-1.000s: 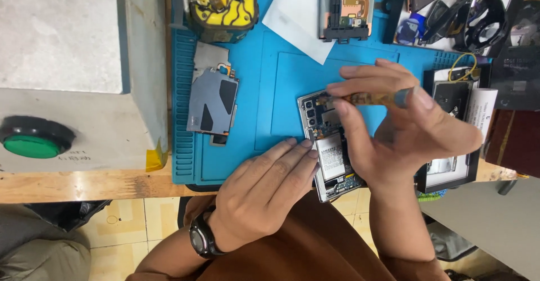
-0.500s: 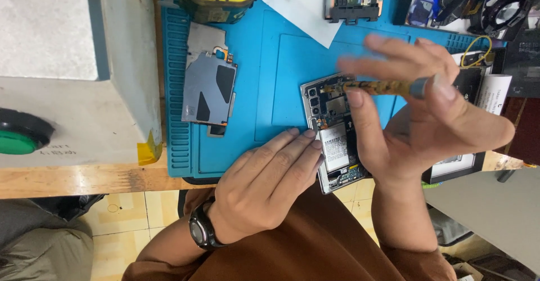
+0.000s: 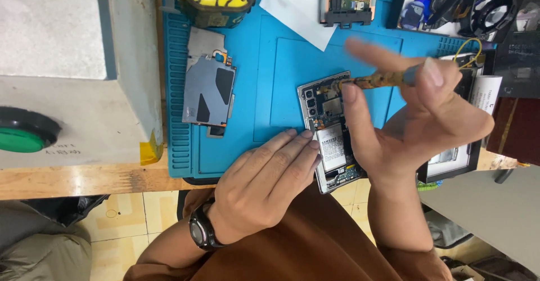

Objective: A person performs a repair on a smartphone, using a screwdriver to remove internal components and manipulating the SIM tray.

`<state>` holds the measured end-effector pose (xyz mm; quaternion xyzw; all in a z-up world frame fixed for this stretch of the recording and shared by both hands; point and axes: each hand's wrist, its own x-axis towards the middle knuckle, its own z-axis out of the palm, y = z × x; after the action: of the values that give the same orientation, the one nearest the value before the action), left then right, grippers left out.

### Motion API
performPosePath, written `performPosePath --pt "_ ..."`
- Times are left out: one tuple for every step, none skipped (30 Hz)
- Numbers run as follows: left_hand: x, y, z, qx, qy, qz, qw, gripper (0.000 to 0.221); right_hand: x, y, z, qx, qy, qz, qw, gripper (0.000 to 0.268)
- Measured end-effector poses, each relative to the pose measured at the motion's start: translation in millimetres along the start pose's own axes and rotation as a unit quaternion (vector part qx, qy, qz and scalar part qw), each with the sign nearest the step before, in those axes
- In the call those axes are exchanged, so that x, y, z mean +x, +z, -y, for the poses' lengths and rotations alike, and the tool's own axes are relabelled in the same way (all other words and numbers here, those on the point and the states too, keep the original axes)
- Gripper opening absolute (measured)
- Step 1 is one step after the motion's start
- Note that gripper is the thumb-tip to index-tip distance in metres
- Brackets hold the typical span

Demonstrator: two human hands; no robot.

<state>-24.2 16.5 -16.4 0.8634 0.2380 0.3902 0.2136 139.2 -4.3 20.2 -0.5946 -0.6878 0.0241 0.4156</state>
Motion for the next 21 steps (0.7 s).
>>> performPosePath --pt "0.2 0.5 0.2 0.001 -0.002 -0.001 1.000 0.011 -2.1 0.3 -1.9 0.002 -0.001 0.001 1.000 0.055" --pt "0.3 1.4 0.4 0.006 0.000 -0.009 1.000 0.010 -4.4 0.6 -4.1 -0.052 -0.007 -0.023 0.998 0.070" --pt "0.1 1.7 0.6 0.009 0.004 -0.014 1.000 0.009 -7.9 0.9 -5.5 -0.107 -0.011 -0.049 0.993 0.088" --pt "-0.7 1.0 0.2 0.008 0.004 -0.012 1.000 0.009 -6.2 -1.3 -6.6 -0.106 -0.008 -0.049 0.993 0.088" --pt "-0.5 0.9 0.3 0.007 0.005 -0.008 1.000 0.010 -4.0 -4.2 -8.0 -0.053 -0.012 -0.025 0.998 0.084" --pt "-0.1 0.5 0.3 0.006 0.006 -0.005 1.000 0.011 -1.4 -7.2 -9.2 0.001 -0.016 -0.001 1.000 0.080" --pt "0.6 0.8 0.3 0.005 0.008 -0.008 1.000 0.011 -1.3 -4.6 -7.5 -0.002 -0.018 -0.002 1.000 0.080" --pt "1.2 0.7 0.4 0.005 0.008 -0.007 1.000 0.011 -1.0 -1.8 -5.4 0.013 -0.017 -0.013 1.000 0.070" --pt "1.3 -0.1 0.1 0.005 0.006 -0.006 1.000 0.011 -1.0 1.5 -3.1 0.029 -0.014 -0.023 0.999 0.063" --pt "1.3 0.5 -0.2 0.006 0.007 -0.007 1.000 0.011 -0.6 0.7 -4.9 0.029 -0.016 -0.024 0.999 0.063" --pt "1.3 0.7 -0.2 0.006 0.006 -0.011 1.000 0.011 -0.4 0.1 -6.6 -0.023 -0.028 -0.033 0.999 0.066" --pt "1.4 1.1 -0.3 0.006 0.006 -0.016 1.000 0.010 -0.2 -0.7 -8.3 -0.076 -0.039 -0.042 0.995 0.073" --pt "0.9 0.3 -0.5 0.005 0.009 -0.017 1.000 0.010 0.9 -1.1 -8.8 -0.079 -0.040 -0.044 0.995 0.073" --pt "0.3 -0.5 -0.4 0.003 0.009 -0.005 1.000 0.013 2.0 -1.2 -9.4 -0.039 -0.039 -0.031 0.998 0.065" --pt "-0.3 -0.7 -0.4 0.003 0.006 0.005 1.000 0.015 3.9 -1.1 -10.6 0.002 -0.041 -0.016 0.999 0.058" --pt "1.1 -0.1 0.2 0.003 0.007 0.002 1.000 0.015 2.5 -1.3 -9.9 0.000 -0.043 -0.016 0.999 0.058" --pt "1.4 0.0 -0.2 0.003 0.004 -0.005 1.000 0.013 0.3 -1.2 -8.6 -0.023 -0.027 -0.031 0.999 0.063" --pt "1.6 0.3 -0.7 0.004 0.001 -0.012 1.000 0.011 -2.1 -1.2 -7.5 -0.046 -0.010 -0.046 0.998 0.069" --pt "0.2 0.6 -0.6 0.003 0.001 -0.011 1.000 0.011 -1.6 -2.9 -10.3 -0.046 -0.009 -0.046 0.998 0.069" --pt "-1.1 0.8 -0.7 0.007 0.002 -0.008 1.000 0.012 -0.9 -4.8 -13.1 -0.033 -0.024 -0.041 0.998 0.071" --pt "-1.3 1.8 0.1 0.010 0.005 -0.007 1.000 0.013 0.7 -6.9 -16.6 -0.022 -0.042 -0.038 0.998 0.075"
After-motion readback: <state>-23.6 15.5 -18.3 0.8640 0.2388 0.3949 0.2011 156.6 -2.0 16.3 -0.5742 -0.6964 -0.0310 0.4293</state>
